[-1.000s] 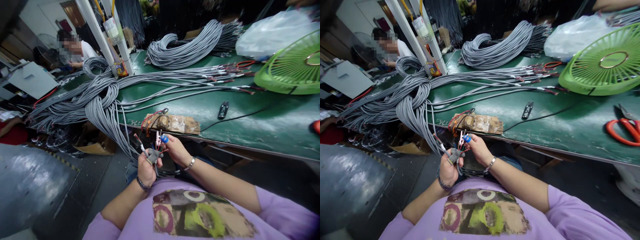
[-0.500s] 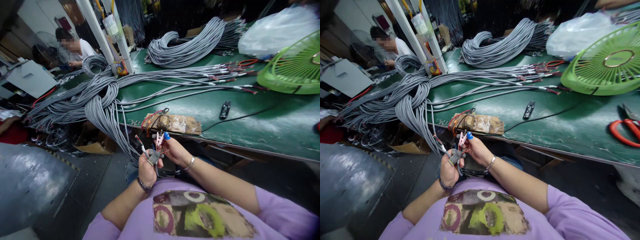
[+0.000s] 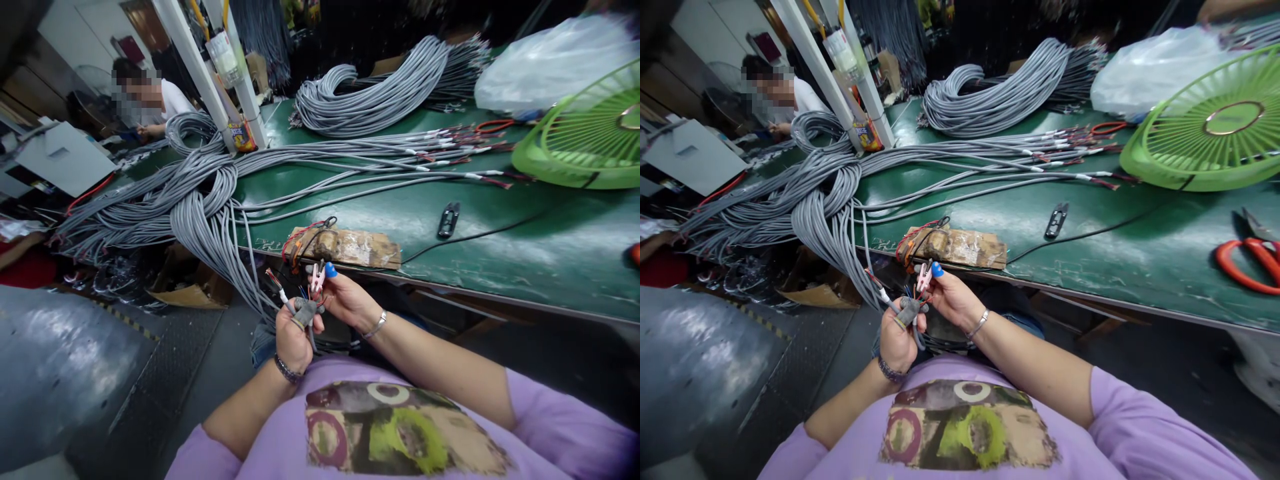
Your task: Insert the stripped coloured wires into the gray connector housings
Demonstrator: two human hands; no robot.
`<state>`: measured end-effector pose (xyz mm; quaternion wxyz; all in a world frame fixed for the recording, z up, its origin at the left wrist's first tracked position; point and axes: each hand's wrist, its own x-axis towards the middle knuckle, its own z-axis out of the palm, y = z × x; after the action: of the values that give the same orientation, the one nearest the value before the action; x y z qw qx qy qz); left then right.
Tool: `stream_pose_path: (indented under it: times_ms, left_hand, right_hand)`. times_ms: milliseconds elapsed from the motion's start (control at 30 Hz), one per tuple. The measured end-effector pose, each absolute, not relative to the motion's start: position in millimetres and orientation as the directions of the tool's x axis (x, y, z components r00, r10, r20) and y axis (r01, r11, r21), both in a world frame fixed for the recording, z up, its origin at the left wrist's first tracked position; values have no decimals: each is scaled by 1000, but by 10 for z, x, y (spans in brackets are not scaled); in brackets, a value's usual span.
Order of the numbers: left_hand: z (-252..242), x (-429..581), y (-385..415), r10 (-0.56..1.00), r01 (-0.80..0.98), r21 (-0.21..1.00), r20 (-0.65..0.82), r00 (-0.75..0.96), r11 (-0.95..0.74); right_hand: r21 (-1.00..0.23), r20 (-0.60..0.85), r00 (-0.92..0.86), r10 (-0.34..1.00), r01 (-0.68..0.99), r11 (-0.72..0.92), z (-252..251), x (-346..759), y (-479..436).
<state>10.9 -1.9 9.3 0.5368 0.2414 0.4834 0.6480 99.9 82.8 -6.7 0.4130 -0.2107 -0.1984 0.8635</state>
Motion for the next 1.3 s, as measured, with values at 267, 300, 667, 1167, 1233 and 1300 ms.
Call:
stream_pose_path:
  times_ms: [267, 300, 667, 1167, 1233, 1300]
  left_hand:
    - [103, 104, -28, 931, -462, 886, -186, -315, 21]
    - [101, 102, -25, 930, -463, 886, -191, -315, 25]
    - [67, 102, -10, 934, -456, 889, -201, -295, 47]
    - [61, 89, -57, 949, -347, 936, -55, -312, -60]
    - [47, 72, -89, 952, -308, 949, -29, -305, -70]
    - [36, 54, -117, 952, -262, 962, -1, -307, -83]
  right_hand:
    - [-501, -210, -553, 807, -647, -574, -72, 991, 827]
    - [-501, -213, -548, 809, -649, -572, -76, 989, 827]
    - [-508, -188, -549, 814, -656, -559, -77, 990, 818]
    - [-417, -209, -664, 718, -604, -679, -43, 1051, 801]
    - [-434, -204, -680, 704, -582, -688, -24, 1070, 802]
    - [-478, -198, -675, 711, -567, -671, 0, 1082, 801]
